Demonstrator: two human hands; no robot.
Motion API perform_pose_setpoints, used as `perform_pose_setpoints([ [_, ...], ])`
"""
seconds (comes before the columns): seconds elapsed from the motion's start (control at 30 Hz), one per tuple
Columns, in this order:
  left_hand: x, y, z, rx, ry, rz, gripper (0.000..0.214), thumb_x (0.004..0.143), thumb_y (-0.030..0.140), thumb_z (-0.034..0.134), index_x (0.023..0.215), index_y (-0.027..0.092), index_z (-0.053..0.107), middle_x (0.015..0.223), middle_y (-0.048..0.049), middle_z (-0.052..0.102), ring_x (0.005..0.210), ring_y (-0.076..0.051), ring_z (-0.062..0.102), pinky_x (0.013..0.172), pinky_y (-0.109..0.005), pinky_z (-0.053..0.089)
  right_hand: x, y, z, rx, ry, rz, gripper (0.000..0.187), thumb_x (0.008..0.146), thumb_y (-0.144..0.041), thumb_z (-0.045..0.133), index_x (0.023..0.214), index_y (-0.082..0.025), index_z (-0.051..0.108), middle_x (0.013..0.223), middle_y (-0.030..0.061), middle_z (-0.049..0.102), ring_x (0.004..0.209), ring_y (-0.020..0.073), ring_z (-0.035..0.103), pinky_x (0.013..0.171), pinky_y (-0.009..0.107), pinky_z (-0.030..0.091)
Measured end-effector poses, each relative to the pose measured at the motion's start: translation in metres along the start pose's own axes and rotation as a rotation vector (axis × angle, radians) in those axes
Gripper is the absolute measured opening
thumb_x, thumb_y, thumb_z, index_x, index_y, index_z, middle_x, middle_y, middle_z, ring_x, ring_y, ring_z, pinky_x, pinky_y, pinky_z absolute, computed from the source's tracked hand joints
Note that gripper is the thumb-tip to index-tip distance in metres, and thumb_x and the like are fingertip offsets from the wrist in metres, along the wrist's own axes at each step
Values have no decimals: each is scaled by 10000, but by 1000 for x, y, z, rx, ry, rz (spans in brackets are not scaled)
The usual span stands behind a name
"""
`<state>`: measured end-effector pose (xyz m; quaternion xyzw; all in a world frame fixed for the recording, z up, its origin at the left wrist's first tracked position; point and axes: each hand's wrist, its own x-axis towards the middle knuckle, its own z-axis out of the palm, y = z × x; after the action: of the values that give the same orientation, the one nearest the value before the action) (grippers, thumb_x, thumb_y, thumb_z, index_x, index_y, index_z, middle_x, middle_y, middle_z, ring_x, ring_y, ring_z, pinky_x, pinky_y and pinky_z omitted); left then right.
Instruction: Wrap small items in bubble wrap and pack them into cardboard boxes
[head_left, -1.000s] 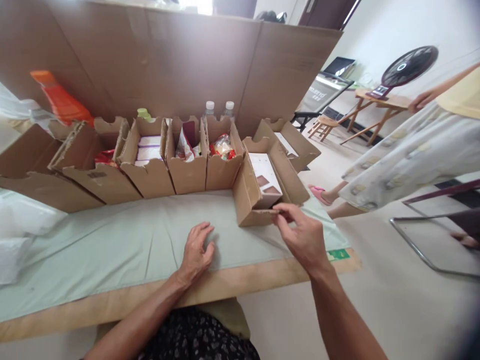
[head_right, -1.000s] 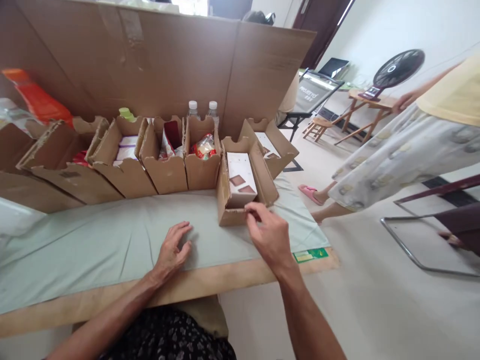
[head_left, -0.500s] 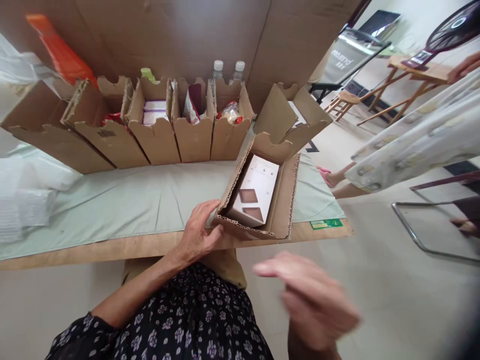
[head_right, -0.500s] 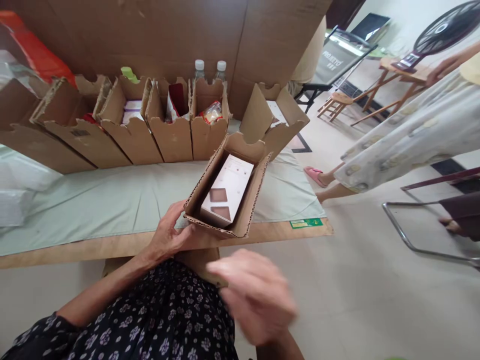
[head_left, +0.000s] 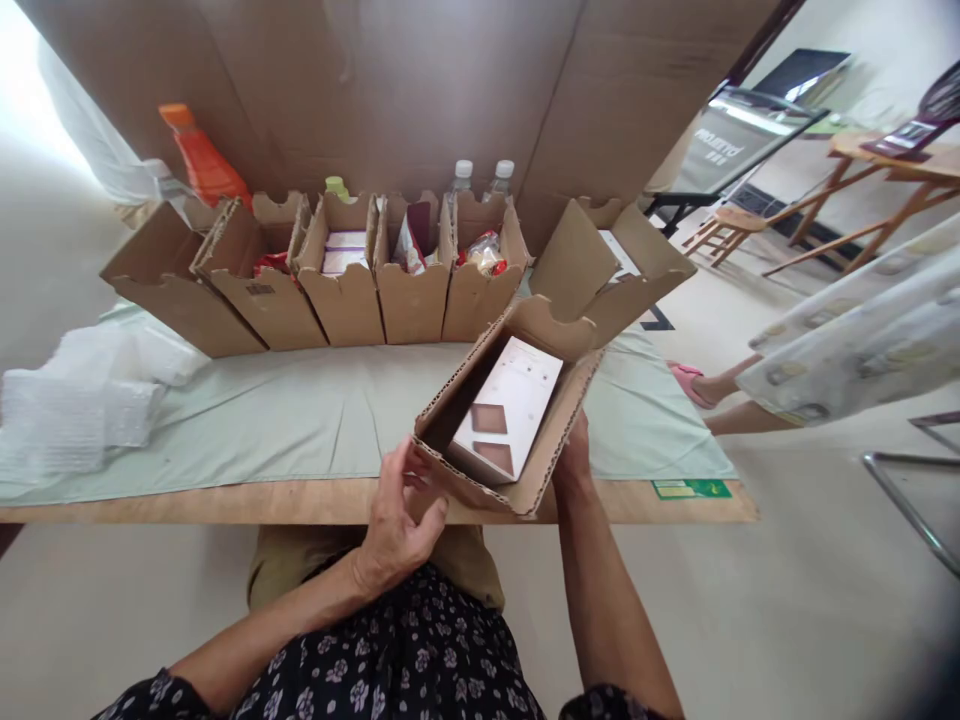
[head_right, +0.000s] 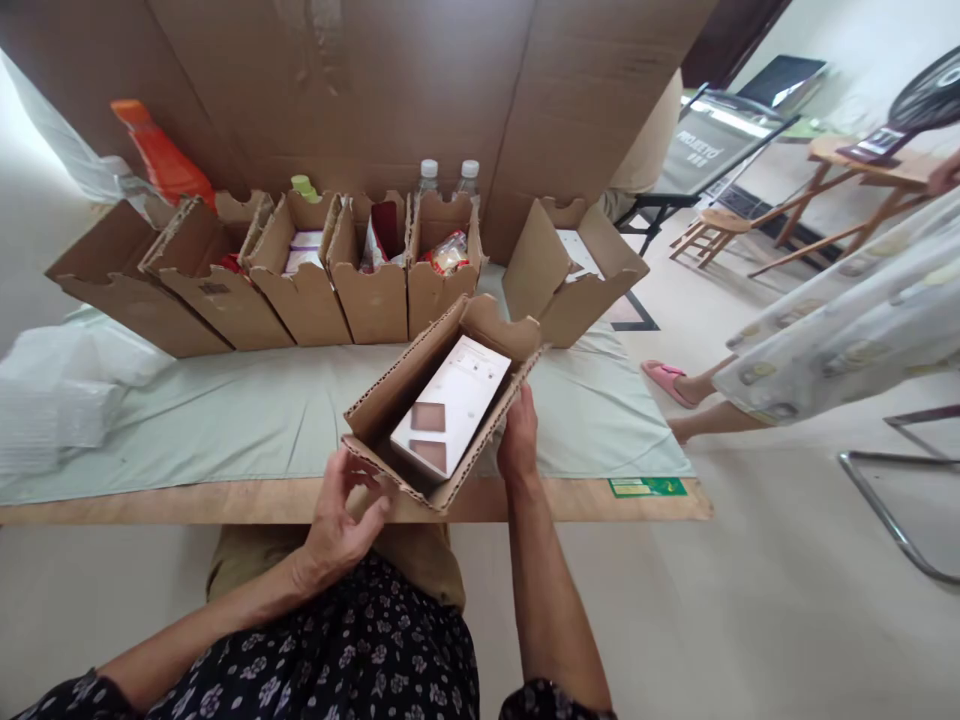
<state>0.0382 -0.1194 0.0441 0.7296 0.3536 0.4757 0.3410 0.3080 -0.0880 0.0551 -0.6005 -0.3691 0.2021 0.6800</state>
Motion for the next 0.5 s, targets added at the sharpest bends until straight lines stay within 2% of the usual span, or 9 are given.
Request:
perform_pose_setpoints([
  [0.1,33,-14,-21,9,76,20,854,911,296,675,1654,268,254,1424,-148,530,1215,-279,603,987,-443,581,-26,4,19,98,10,18,425,927,-542,652,1238,-254,670,1313,74,713,1273,266,637,1118,486,503],
  [0.17,62,-27,-38,-12,78,21,809,908,362,682,1628,275,323,1551,-150,467,1364,-327,529,1081,-490,530,-34,5,34,154,-20,27,495,864,-494,749,1286,-256,644,1368,98,685,1304,276,625,1097,476,523],
  [0.27,95,-50,-52,-39,90,-83,729,888,388,685,1560,257,434,1492,-143,538,1328,-324,559,1113,-521,496,-33,9,53,160,-90,49,634,791,-486,816,1345,-253,617,1438,130,646,1335,297,607,1087,491,536],
  [0.4,104,-72,-45,-34,104,-287,730,850,317,683,1537,238,449,1379,-144,613,1184,-299,625,973,-473,564,-23,20,59,102,-162,126,645,778,-501,828,1331,-238,626,1406,135,670,1282,293,643,1119,523,517],
  [0.5,97,-79,-35,-60,76,-319,768,860,287,664,1578,253,394,1462,-153,573,1191,-300,625,885,-423,589,-19,23,50,-12,-147,175,672,744,-530,840,1298,-204,643,1344,154,699,1236,315,670,1113,568,511],
])
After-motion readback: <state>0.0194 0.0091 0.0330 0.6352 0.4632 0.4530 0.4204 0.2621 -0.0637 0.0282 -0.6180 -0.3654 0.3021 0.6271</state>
